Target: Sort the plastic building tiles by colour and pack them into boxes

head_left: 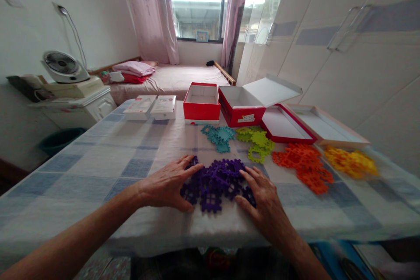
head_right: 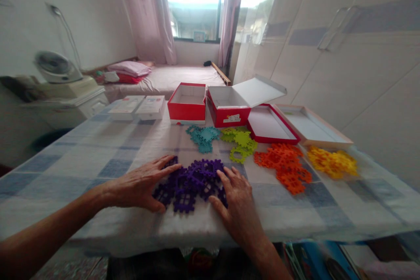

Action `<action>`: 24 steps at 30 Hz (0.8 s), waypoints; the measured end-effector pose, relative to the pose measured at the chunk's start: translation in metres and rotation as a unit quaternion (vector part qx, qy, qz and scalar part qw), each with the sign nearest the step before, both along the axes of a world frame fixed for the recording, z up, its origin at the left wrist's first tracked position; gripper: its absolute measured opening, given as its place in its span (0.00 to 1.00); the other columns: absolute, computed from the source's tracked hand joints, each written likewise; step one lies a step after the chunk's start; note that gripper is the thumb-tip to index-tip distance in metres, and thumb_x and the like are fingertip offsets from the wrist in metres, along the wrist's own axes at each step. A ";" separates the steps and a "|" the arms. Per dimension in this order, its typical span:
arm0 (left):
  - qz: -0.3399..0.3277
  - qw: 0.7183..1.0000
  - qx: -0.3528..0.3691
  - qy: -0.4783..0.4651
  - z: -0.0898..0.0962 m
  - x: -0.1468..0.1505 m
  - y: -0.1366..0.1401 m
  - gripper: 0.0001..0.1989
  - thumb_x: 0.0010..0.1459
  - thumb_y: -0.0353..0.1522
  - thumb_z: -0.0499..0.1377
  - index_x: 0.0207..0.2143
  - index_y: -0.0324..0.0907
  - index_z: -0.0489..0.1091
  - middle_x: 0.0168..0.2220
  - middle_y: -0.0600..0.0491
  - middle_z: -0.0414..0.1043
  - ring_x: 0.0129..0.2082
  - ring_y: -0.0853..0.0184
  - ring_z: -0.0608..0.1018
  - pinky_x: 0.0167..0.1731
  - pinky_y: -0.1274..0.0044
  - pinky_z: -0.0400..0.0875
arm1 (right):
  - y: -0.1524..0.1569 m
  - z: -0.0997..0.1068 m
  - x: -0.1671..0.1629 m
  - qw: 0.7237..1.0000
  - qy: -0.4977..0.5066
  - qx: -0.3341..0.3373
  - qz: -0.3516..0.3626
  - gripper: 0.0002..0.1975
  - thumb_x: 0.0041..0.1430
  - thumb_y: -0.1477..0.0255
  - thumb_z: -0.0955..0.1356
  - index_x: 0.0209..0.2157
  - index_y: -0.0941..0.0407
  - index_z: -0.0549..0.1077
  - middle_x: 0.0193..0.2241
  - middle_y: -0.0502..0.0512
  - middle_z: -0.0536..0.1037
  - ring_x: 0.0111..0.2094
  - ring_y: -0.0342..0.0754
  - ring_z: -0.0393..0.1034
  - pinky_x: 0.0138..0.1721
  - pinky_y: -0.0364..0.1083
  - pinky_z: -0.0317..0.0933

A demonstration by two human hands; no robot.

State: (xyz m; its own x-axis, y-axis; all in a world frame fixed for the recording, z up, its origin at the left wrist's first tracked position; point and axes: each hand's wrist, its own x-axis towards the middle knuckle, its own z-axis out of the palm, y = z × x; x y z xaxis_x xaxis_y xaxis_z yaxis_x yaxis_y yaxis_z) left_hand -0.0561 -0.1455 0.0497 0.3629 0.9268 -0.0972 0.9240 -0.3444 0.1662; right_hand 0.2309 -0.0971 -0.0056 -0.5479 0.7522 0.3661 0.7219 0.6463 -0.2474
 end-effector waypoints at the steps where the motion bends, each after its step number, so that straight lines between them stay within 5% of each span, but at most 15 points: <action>1: -0.003 1.000 0.007 -0.004 0.002 0.001 0.000 0.51 0.39 0.45 0.66 0.63 0.45 0.49 0.63 0.37 0.48 0.62 0.48 0.55 0.56 0.63 0.57 | 0.000 0.000 0.000 1.000 0.000 0.000 0.000 0.27 0.59 0.60 0.62 0.58 0.55 0.60 0.58 0.61 0.63 0.61 0.56 0.50 0.58 0.58 0.50; 6: -0.017 0.998 0.052 -0.025 0.004 0.003 0.001 0.41 0.43 0.37 0.64 0.60 0.49 0.54 0.58 0.44 0.58 0.55 0.53 0.66 0.53 0.65 0.62 | 0.000 0.001 0.001 1.000 -0.002 0.003 0.005 0.27 0.60 0.60 0.62 0.58 0.55 0.60 0.58 0.61 0.62 0.61 0.55 0.50 0.57 0.59 0.50; 12: -0.024 0.994 0.105 0.002 0.002 0.010 0.003 0.31 0.46 0.29 0.59 0.55 0.47 0.60 0.55 0.45 0.60 0.52 0.55 0.67 0.51 0.65 0.64 | -0.002 0.001 0.000 1.000 0.002 -0.004 0.003 0.26 0.59 0.62 0.63 0.58 0.55 0.60 0.58 0.60 0.61 0.60 0.55 0.51 0.58 0.58 0.50; 24: -0.041 0.980 0.172 0.087 -0.019 0.012 0.006 0.31 0.48 0.21 0.50 0.57 0.39 0.60 0.52 0.40 0.66 0.50 0.55 0.70 0.47 0.67 0.70 | -0.011 0.014 -0.005 0.999 -0.006 -0.043 -0.014 0.26 0.59 0.64 0.63 0.58 0.54 0.59 0.58 0.59 0.61 0.60 0.53 0.52 0.60 0.58 0.46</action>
State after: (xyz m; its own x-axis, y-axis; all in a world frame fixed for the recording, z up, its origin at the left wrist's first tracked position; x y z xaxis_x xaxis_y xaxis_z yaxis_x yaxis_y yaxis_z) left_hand -0.0444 -0.1396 0.0309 0.4425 0.8842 0.1495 0.8953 -0.4258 -0.1311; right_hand 0.2258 -0.1076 0.0080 -0.5300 0.7958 0.2929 0.7431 0.6023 -0.2917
